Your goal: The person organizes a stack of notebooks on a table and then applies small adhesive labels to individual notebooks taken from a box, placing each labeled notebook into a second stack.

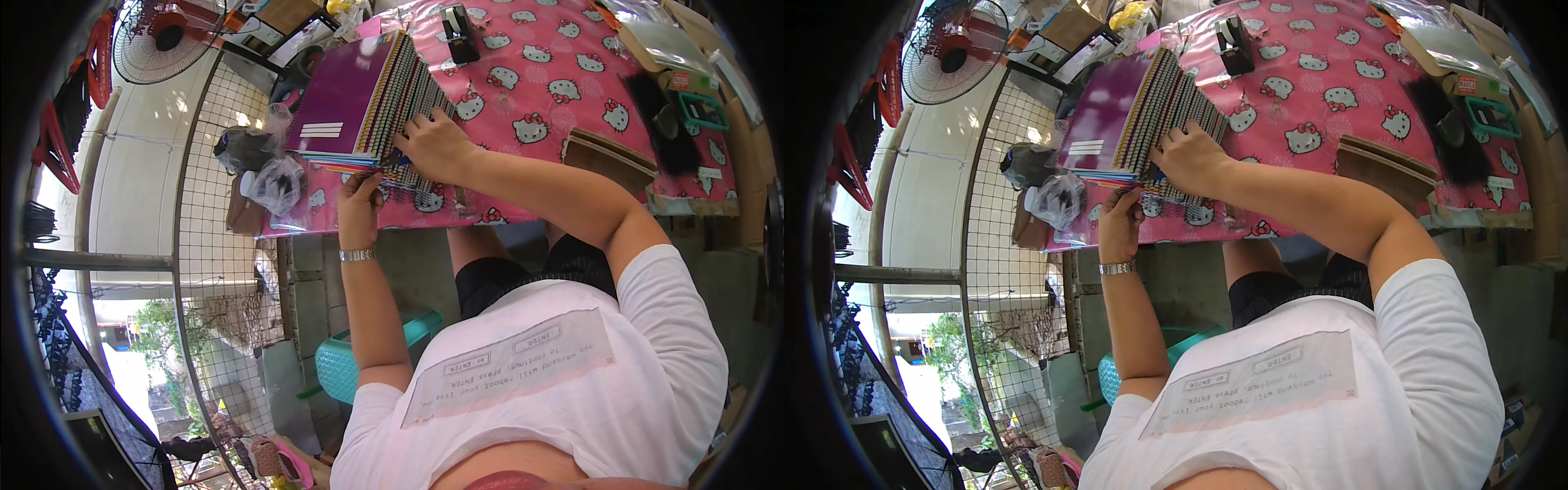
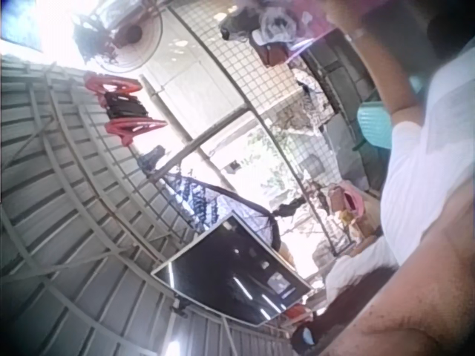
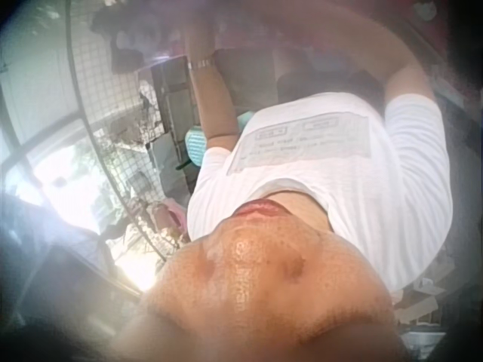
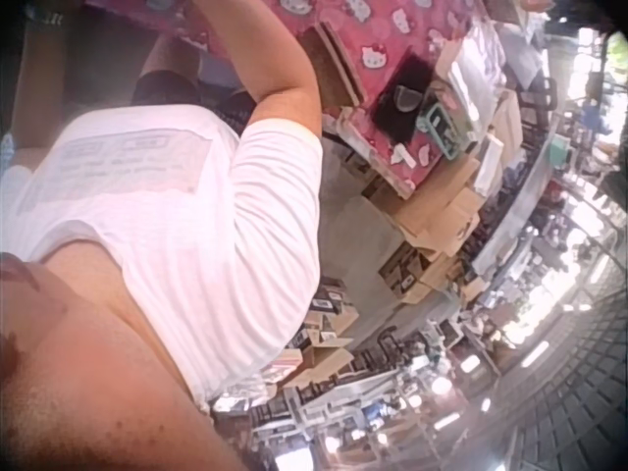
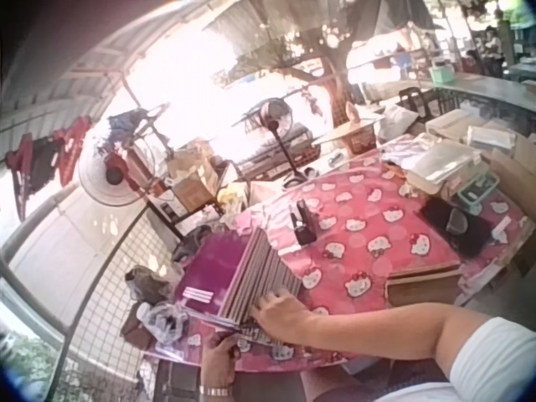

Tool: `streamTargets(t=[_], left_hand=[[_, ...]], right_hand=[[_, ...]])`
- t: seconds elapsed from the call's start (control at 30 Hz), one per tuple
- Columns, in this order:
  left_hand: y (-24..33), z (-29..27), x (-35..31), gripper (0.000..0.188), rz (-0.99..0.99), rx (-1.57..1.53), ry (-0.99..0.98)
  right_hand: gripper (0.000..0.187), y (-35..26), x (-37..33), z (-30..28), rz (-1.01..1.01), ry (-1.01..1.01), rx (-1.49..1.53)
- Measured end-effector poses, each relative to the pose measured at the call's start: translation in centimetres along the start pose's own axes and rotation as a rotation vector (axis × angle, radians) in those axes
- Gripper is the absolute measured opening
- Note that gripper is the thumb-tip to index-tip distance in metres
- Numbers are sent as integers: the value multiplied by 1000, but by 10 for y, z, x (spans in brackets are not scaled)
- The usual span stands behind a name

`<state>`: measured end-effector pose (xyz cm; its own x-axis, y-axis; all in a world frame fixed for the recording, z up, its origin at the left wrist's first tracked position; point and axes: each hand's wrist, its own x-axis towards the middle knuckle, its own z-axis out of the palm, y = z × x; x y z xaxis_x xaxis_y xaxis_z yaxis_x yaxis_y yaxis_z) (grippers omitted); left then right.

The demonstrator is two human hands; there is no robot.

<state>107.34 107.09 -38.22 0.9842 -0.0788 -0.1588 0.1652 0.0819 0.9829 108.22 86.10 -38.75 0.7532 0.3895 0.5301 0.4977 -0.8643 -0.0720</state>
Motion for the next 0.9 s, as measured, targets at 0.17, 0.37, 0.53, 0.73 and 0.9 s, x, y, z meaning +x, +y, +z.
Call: streamTargets(t=[0.17,0.37,0.53,0.73,0.9], left_hand=[[1,1,-1,9,7,1,10],[4,4,-3,7,-1,3,15],[-1,-2,-1,6,-9,7,0],[-2,3,-6,6,-72,-226,80],[-5,2,0,11,-12,16,5]], right_hand=[[35,1,4,5,16,-54,37],[27,0,7,-2,20,-84,47],[18,2,13,-9,76,-282,192],[17,14,-10,12,18,93,37],[18,5,-3,11,-43,99,-28]])
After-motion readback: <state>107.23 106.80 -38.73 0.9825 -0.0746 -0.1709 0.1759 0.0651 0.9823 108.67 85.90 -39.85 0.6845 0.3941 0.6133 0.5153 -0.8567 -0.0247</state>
